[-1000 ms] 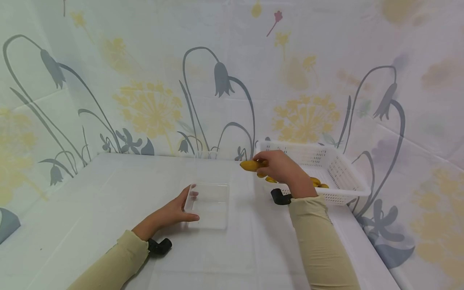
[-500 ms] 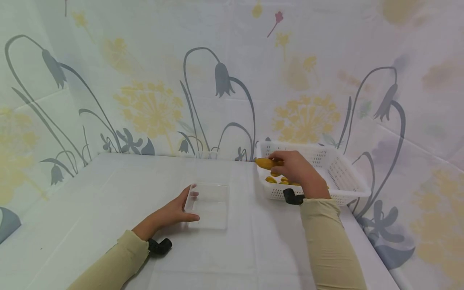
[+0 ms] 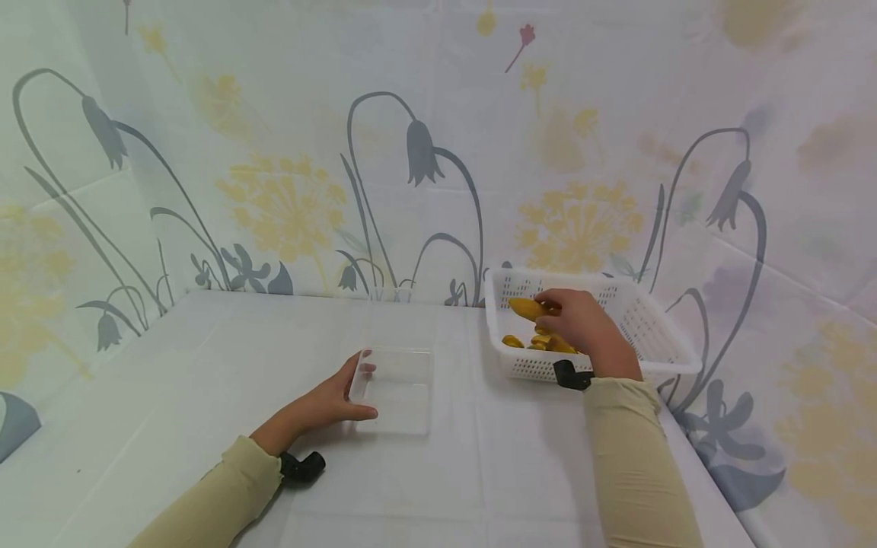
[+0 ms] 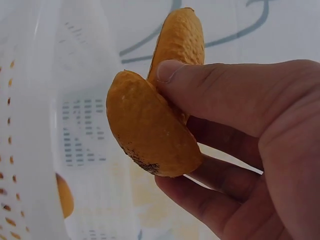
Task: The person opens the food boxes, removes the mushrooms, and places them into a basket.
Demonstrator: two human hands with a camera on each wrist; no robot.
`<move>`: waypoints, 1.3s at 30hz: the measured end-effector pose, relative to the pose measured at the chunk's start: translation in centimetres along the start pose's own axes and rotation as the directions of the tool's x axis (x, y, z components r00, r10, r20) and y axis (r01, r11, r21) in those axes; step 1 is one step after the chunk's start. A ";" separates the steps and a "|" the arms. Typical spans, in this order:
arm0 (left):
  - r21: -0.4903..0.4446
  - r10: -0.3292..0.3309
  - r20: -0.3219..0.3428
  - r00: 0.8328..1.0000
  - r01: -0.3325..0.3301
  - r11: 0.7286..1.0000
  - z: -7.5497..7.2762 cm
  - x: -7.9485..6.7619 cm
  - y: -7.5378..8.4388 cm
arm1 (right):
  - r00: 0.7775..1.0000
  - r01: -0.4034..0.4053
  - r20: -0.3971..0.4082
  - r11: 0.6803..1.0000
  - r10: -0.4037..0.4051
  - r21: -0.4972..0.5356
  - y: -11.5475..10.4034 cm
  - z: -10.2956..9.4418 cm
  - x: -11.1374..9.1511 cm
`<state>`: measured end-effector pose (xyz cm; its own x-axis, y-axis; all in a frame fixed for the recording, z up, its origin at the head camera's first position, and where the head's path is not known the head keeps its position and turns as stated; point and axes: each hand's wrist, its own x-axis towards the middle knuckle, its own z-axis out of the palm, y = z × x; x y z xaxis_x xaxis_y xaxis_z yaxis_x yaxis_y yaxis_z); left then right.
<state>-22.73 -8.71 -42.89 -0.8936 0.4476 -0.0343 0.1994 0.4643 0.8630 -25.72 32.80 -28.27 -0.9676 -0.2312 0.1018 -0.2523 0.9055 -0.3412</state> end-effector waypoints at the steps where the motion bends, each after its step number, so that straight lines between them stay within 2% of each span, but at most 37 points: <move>1: 0.003 0.000 0.000 1.000 0.000 1.000 0.0 0.0 0.0 | 1.000 -0.007 -0.001 1.000 0.007 0.001 0.2 0.0 0.0; 9: 0.003 -0.004 0.000 1.000 0.004 1.000 0.1 0.0 -0.1 | 0.997 -0.075 -0.001 0.997 0.075 0.016 2.0 0.3 -0.3; 17: -0.009 0.009 0.002 1.000 -0.009 1.000 0.1 0.1 -0.1 | 0.994 -0.109 -0.031 0.994 0.109 -0.009 3.5 0.1 -0.7; 28: -0.011 -0.011 0.002 1.000 0.011 1.000 0.0 -0.1 0.1 | 0.988 -0.148 -0.045 0.988 0.146 -0.041 5.5 0.3 -0.8; 39: -0.014 0.001 0.005 1.000 -0.001 1.000 0.0 -0.1 0.1 | 0.978 -0.205 -0.039 0.977 0.203 -0.056 6.6 0.9 -1.1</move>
<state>-22.64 -8.67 -42.78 -0.8913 0.4521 -0.0359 0.1949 0.4534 0.8698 -26.33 38.69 -31.45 -0.9974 -0.0288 0.0664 -0.0476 0.9521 -0.3021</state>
